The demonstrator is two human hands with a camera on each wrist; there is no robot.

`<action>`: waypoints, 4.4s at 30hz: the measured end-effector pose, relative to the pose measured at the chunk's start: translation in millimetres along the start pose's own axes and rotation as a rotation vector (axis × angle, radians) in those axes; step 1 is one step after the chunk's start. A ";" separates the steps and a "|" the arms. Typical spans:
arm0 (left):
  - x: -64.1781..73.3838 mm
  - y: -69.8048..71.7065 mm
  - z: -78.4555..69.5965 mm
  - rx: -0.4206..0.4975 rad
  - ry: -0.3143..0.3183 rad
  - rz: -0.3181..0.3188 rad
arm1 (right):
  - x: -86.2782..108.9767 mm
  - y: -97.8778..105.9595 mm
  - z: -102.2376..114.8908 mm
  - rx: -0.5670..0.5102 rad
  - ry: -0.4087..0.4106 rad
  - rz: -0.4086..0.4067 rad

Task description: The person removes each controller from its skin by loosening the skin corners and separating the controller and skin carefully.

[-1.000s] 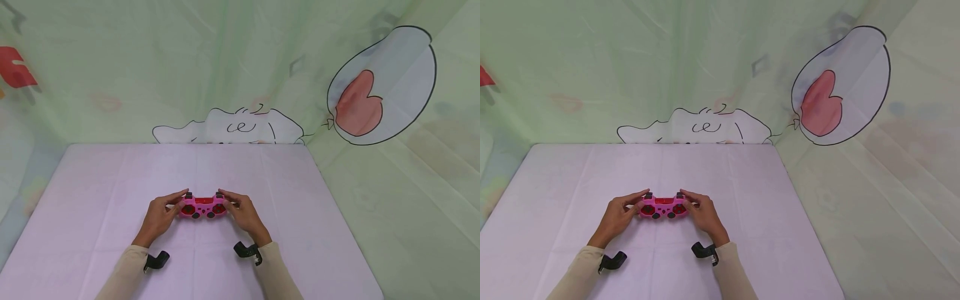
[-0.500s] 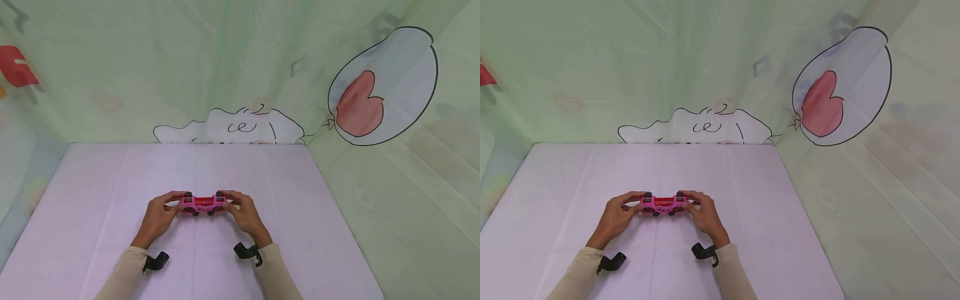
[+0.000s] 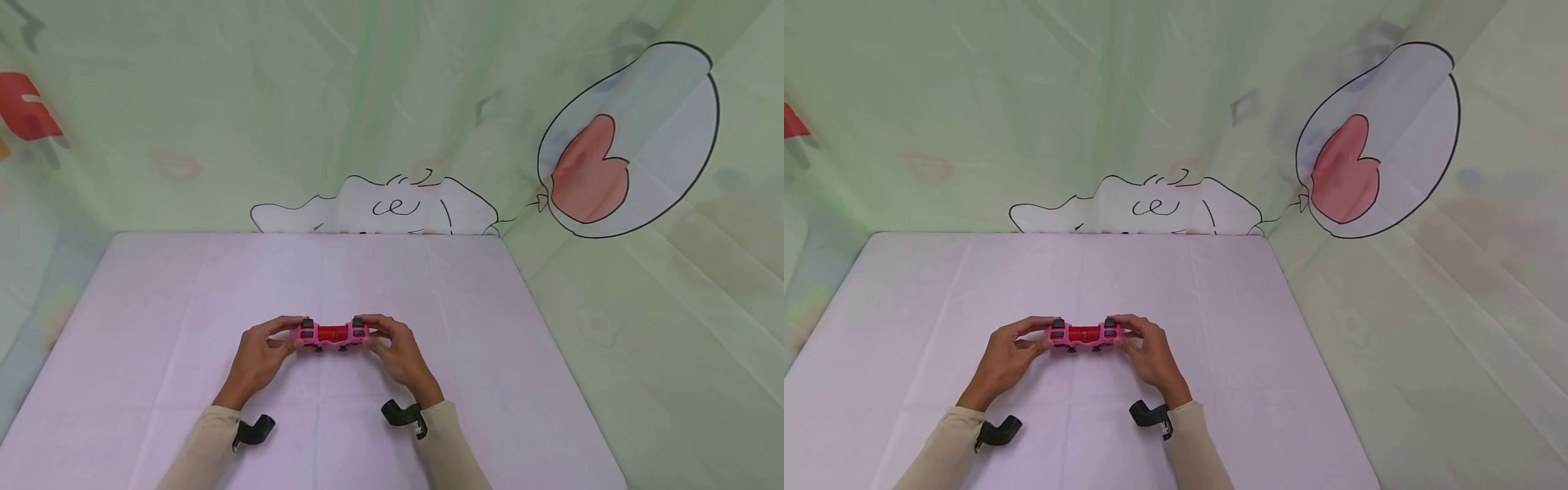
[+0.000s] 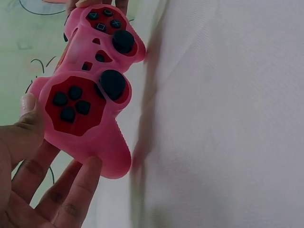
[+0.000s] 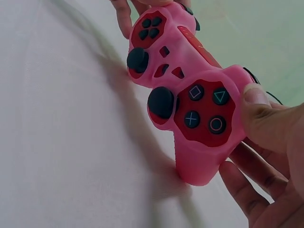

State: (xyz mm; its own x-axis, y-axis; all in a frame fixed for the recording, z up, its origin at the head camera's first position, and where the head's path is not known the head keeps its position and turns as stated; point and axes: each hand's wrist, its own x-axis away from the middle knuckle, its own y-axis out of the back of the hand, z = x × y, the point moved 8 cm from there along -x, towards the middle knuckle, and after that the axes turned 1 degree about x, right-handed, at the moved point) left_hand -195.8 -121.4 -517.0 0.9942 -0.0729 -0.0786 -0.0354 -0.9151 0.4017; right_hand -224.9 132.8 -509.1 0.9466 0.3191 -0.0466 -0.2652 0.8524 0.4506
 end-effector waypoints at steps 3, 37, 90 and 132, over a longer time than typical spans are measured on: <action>1.0 -0.4 1.1 0.011 -0.002 0.006 | 0.8 -0.9 -1.5 0.008 0.000 0.017; 11.2 -4.5 -7.1 0.032 -0.105 -0.050 | 11.9 -0.7 6.5 0.112 0.035 -0.116; 6.4 -24.5 -21.1 -0.325 -0.231 0.144 | 6.6 -8.6 19.3 0.339 0.097 0.069; 3.4 -24.5 -8.7 -0.261 -0.178 0.176 | -48.3 -28.8 48.0 0.589 0.382 0.532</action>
State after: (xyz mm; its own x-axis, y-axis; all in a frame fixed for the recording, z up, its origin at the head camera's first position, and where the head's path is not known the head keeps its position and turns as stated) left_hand -190.6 -95.8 -519.2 0.9411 -0.3095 -0.1359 -0.1549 -0.7521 0.6405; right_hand -254.2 73.0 -477.0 0.5703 0.8197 0.0531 -0.4161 0.2326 0.8791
